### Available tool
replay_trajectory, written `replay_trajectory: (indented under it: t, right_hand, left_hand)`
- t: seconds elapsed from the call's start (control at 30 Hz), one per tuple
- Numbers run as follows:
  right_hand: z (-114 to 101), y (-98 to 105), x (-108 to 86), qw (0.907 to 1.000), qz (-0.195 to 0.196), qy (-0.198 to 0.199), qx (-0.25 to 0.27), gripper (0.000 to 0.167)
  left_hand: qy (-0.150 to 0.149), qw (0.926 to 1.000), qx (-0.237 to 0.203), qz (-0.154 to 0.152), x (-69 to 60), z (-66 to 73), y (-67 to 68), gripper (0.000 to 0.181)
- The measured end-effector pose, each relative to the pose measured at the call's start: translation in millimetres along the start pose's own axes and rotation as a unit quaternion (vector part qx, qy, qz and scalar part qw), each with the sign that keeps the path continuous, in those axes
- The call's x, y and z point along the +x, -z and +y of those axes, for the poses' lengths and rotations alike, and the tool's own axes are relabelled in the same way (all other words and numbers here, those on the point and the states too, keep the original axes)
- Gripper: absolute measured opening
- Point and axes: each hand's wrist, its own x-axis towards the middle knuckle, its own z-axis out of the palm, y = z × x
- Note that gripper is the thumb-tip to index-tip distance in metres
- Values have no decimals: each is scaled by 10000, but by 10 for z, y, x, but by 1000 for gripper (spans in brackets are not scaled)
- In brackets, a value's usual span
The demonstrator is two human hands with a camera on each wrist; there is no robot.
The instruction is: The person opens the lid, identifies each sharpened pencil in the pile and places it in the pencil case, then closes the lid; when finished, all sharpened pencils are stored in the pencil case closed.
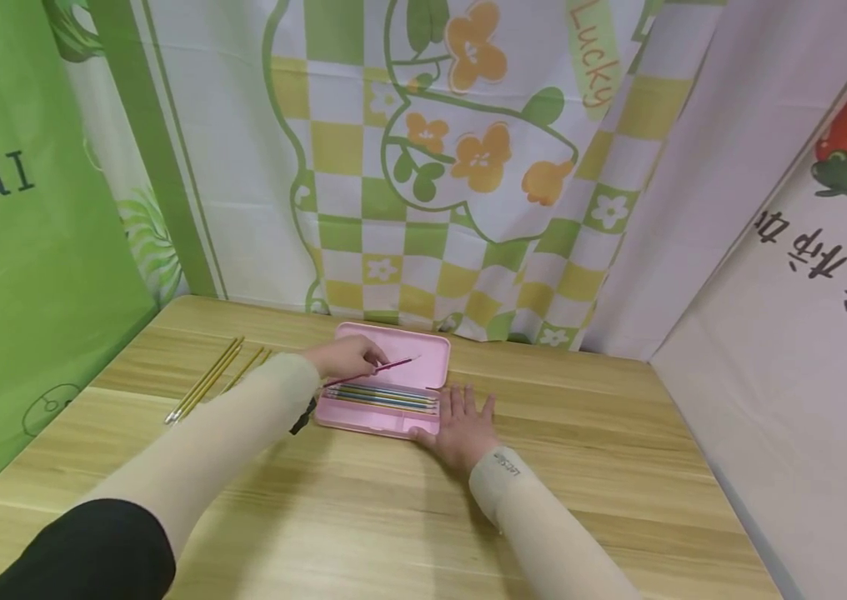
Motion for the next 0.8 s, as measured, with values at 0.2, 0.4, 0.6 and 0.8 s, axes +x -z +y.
replay_trajectory:
  t: [0.2, 0.4, 0.6, 0.8]
  right_hand:
    - [-8, -4, -1, 10000, 15, 9, 13, 108]
    - [-9, -22, -3, 9999, 132, 57, 96, 106]
    - [1, -39, 15, 9999, 105, 59, 33, 111]
    - [-7, -17, -21, 9997, 234, 59, -15, 110]
  left_hand:
    - [-312, 9984, 431, -178, 74, 48, -63, 32]
    - [-782, 9944, 685, -177, 218, 48, -213, 30]
    - [-677, 9922, 1014, -240, 231, 98, -337, 34]
    - [-361, 9903, 1283, -382, 241, 81, -433, 38]
